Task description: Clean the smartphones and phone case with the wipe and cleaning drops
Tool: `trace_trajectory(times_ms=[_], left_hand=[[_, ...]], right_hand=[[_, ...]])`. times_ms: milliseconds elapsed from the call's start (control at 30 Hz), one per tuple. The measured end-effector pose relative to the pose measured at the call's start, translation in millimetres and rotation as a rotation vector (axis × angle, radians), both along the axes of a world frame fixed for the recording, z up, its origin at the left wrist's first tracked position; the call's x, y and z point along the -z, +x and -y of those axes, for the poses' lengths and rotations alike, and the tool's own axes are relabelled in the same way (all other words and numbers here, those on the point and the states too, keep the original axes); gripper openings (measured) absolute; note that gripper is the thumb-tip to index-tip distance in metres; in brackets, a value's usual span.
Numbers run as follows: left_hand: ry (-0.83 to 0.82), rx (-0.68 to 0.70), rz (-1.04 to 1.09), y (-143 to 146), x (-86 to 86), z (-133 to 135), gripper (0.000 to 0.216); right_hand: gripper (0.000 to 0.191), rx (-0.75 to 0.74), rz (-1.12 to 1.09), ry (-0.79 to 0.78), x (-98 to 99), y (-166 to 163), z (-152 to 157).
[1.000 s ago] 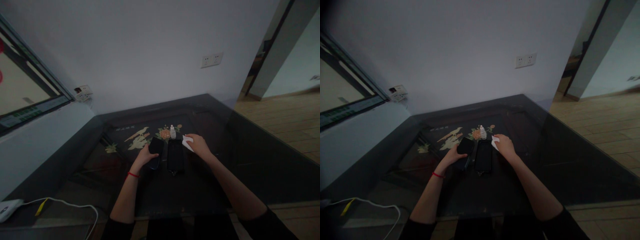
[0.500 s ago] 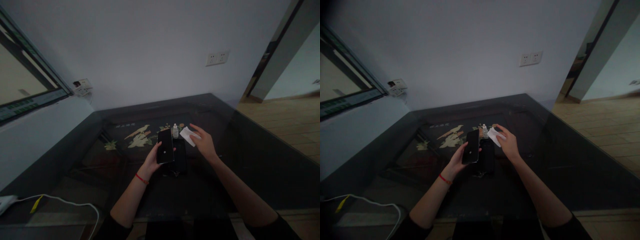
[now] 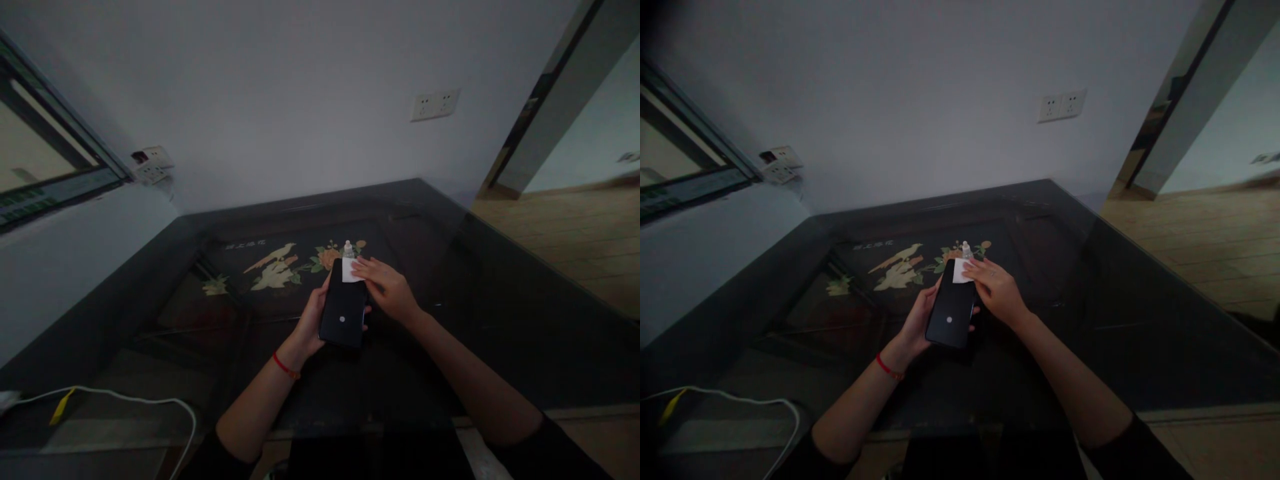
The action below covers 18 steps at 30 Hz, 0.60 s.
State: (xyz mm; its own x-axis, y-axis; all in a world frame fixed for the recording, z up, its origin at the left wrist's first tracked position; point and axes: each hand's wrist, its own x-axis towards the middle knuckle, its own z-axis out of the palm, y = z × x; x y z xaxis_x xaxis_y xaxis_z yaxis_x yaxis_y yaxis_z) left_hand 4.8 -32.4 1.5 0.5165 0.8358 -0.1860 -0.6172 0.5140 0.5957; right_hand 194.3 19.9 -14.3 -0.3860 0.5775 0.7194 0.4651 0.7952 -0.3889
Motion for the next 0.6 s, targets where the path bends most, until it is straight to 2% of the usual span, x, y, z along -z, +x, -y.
trace_trajectory(times_ms=[67, 233, 300, 367, 467, 600], left_hand=[[-0.031, -0.058, -0.011, -2, -0.6, -3, 0.050], [-0.084, -0.356, -0.102, -10, 0.6, -15, 0.036], [-0.100, -0.423, -0.125, -14, 0.6, -19, 0.036], [-0.110, -0.456, -0.134, -16, 0.3, -21, 0.039], [-0.121, -0.372, -0.126, -17, -0.2, -19, 0.046], [-0.042, 0.006, -0.073, -15, -2.7, -12, 0.057]], right_hand=[[0.035, -0.077, 0.050, 0.025, -0.9, -3, 4], [0.035, -0.353, 0.154, 0.062, -9.9, -20, 28], [0.035, -0.449, 0.181, 0.064, -12.7, -27, 37], [0.034, -0.478, 0.188, 0.074, -12.8, -30, 40], [0.036, -0.350, 0.188, 0.057, -8.4, -24, 28], [0.038, 0.016, 0.129, -0.045, -2.4, -5, 4]])
